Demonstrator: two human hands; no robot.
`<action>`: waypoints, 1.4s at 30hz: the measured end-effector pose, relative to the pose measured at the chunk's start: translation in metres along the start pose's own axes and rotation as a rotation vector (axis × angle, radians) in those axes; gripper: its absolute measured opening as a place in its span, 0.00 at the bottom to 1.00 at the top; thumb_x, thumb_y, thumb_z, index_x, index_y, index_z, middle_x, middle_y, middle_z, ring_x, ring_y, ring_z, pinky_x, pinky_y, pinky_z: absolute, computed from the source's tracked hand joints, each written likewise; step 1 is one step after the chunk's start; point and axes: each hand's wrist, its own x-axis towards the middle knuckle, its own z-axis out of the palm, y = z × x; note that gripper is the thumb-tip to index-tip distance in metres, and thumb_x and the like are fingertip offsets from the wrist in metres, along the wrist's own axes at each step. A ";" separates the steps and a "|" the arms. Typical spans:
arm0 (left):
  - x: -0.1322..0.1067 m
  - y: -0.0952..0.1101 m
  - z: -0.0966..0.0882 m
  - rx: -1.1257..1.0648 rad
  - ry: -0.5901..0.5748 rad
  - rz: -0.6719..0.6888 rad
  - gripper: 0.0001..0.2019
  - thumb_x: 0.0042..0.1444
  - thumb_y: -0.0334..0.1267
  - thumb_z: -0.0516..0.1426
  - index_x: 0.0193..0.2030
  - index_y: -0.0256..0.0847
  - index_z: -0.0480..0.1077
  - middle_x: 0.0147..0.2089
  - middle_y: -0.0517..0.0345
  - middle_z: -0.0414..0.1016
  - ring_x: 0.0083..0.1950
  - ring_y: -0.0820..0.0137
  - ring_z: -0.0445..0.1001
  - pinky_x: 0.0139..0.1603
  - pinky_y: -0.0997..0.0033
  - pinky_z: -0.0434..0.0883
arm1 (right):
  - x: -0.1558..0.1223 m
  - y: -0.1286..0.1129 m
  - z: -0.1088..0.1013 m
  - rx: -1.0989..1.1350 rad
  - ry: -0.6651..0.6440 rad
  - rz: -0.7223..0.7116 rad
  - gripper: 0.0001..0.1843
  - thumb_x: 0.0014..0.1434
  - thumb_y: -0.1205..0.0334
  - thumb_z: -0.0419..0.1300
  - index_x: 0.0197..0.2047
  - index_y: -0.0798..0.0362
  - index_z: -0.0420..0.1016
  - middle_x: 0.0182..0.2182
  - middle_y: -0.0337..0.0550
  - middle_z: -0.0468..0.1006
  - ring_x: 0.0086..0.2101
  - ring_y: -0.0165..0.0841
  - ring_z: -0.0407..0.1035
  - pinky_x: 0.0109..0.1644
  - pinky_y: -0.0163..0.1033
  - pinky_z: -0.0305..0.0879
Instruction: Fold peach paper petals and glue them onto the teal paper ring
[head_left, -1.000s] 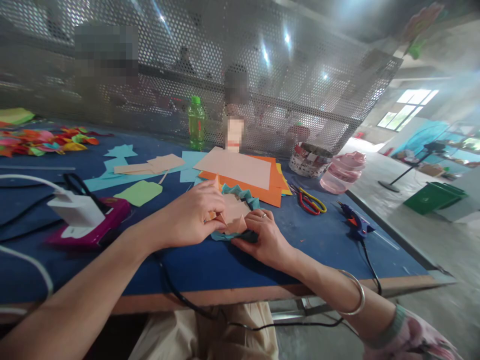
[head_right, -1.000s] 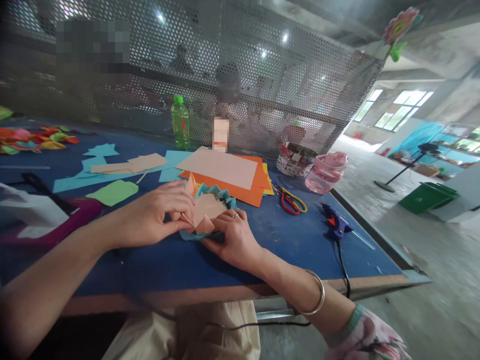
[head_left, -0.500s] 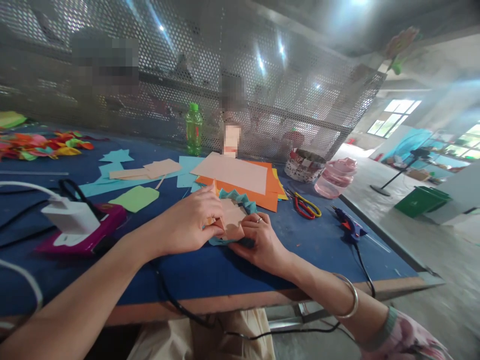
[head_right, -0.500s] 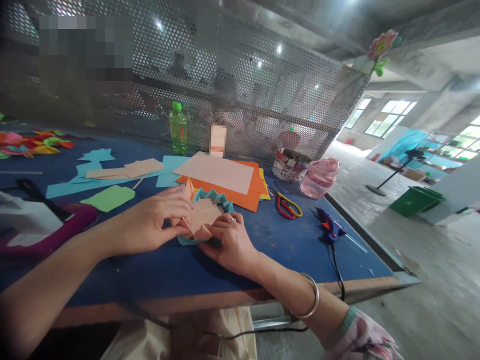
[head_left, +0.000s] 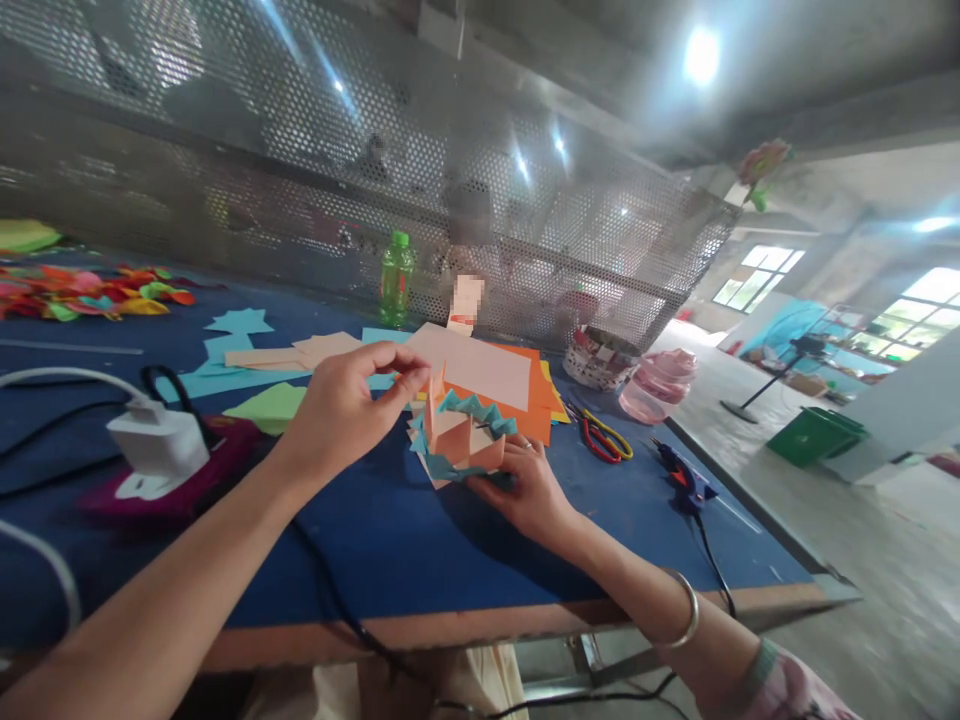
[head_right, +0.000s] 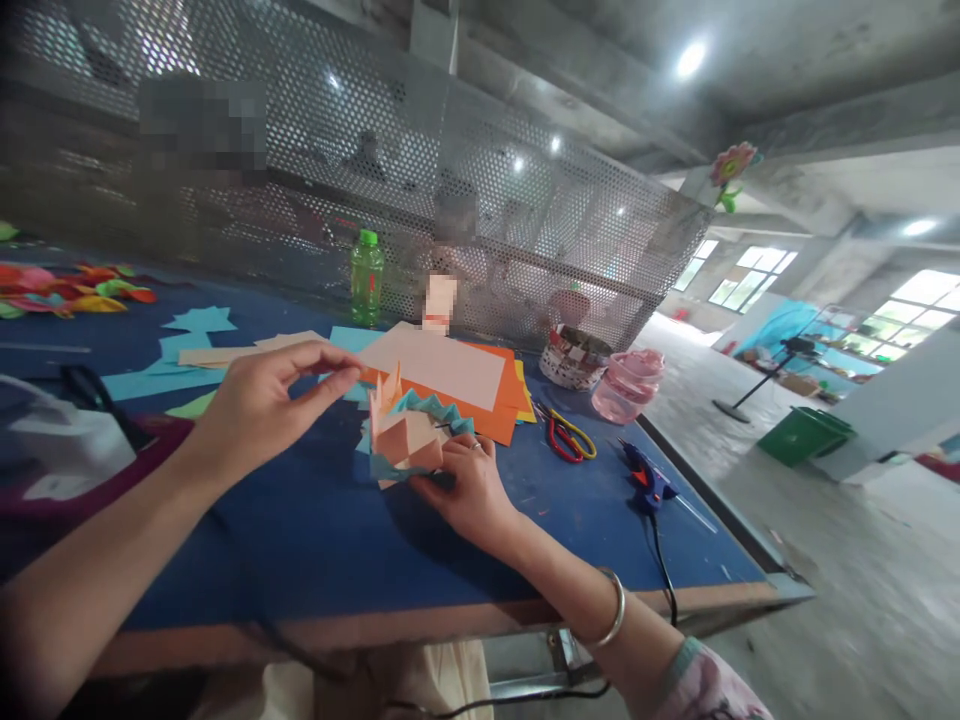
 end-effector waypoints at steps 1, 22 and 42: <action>0.001 -0.003 0.000 0.003 0.032 -0.027 0.09 0.59 0.43 0.55 0.38 0.42 0.74 0.39 0.57 0.80 0.42 0.64 0.76 0.46 0.64 0.69 | 0.001 0.000 0.000 0.002 0.002 0.005 0.07 0.58 0.56 0.62 0.38 0.47 0.80 0.34 0.39 0.80 0.40 0.35 0.68 0.51 0.43 0.52; 0.004 -0.018 -0.004 0.068 0.190 -0.076 0.08 0.57 0.39 0.53 0.35 0.42 0.72 0.33 0.59 0.78 0.36 0.67 0.75 0.40 0.67 0.69 | 0.072 -0.008 0.026 -0.218 -0.009 0.012 0.09 0.57 0.54 0.62 0.31 0.49 0.79 0.27 0.38 0.78 0.35 0.34 0.68 0.46 0.41 0.53; 0.012 -0.041 -0.010 0.323 0.004 -0.273 0.20 0.58 0.54 0.50 0.46 0.41 0.69 0.45 0.46 0.78 0.41 0.56 0.78 0.38 0.61 0.69 | 0.092 0.044 -0.027 -0.066 -0.050 0.236 0.20 0.64 0.51 0.50 0.42 0.55 0.77 0.36 0.45 0.80 0.37 0.33 0.72 0.39 0.37 0.63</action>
